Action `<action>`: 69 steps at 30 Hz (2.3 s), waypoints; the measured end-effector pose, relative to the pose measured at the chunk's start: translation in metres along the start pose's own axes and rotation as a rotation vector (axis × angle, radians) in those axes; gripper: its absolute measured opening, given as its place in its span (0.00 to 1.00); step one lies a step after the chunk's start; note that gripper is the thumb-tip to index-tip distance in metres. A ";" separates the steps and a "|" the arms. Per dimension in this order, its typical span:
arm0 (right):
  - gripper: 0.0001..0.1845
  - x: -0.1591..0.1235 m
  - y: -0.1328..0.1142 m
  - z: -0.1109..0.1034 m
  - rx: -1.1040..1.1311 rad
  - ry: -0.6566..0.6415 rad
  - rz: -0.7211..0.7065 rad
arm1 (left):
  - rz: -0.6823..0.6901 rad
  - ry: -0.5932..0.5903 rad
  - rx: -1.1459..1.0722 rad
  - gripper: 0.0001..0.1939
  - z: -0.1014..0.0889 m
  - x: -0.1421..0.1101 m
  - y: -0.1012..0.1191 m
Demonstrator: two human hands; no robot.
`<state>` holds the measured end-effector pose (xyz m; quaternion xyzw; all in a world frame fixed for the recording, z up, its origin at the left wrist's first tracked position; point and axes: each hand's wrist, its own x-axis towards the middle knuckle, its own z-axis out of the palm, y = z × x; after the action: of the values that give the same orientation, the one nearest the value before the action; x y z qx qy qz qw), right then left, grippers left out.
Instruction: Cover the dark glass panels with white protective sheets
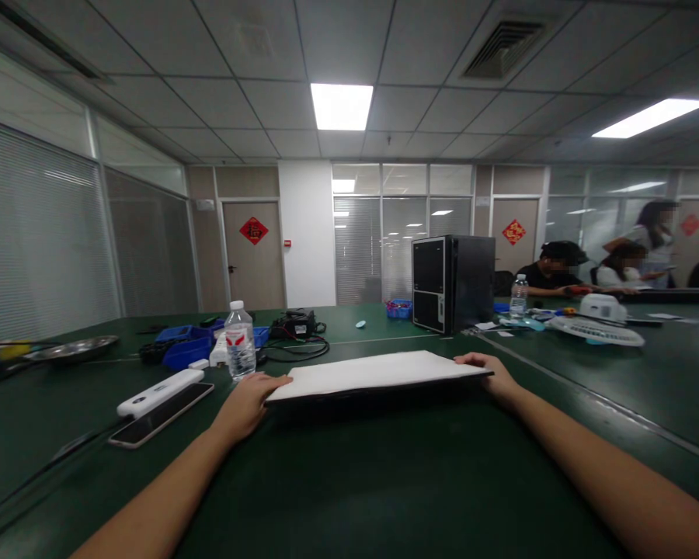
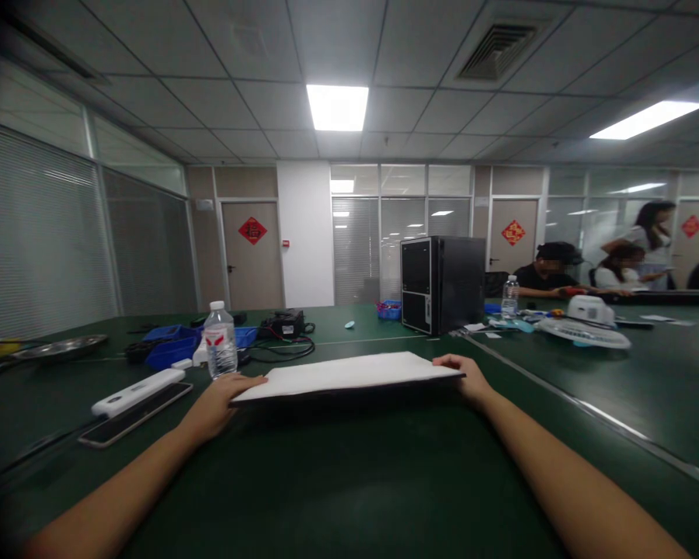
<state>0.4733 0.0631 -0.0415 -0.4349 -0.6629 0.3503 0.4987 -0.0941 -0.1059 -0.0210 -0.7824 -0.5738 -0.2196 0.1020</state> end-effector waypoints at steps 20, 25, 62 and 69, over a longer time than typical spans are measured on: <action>0.45 -0.080 -0.129 0.112 -0.906 -0.401 -1.021 | 0.281 0.143 0.400 0.21 -0.005 0.009 0.029; 0.17 -0.084 -0.106 0.130 -1.046 -0.113 -1.192 | 0.313 0.187 0.353 0.18 -0.007 0.010 0.037; 0.10 -0.022 -0.135 -0.095 -1.626 0.198 -0.445 | -0.576 -0.169 0.159 0.20 0.011 0.008 0.005; 0.09 -0.007 -0.109 -0.088 -1.603 0.185 -0.412 | -0.578 -0.157 0.174 0.20 0.010 0.006 0.004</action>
<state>0.5341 0.0186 0.0761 -0.5551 -0.7342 -0.3633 0.1445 -0.0861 -0.0975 -0.0269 -0.5898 -0.7952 -0.1285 0.0573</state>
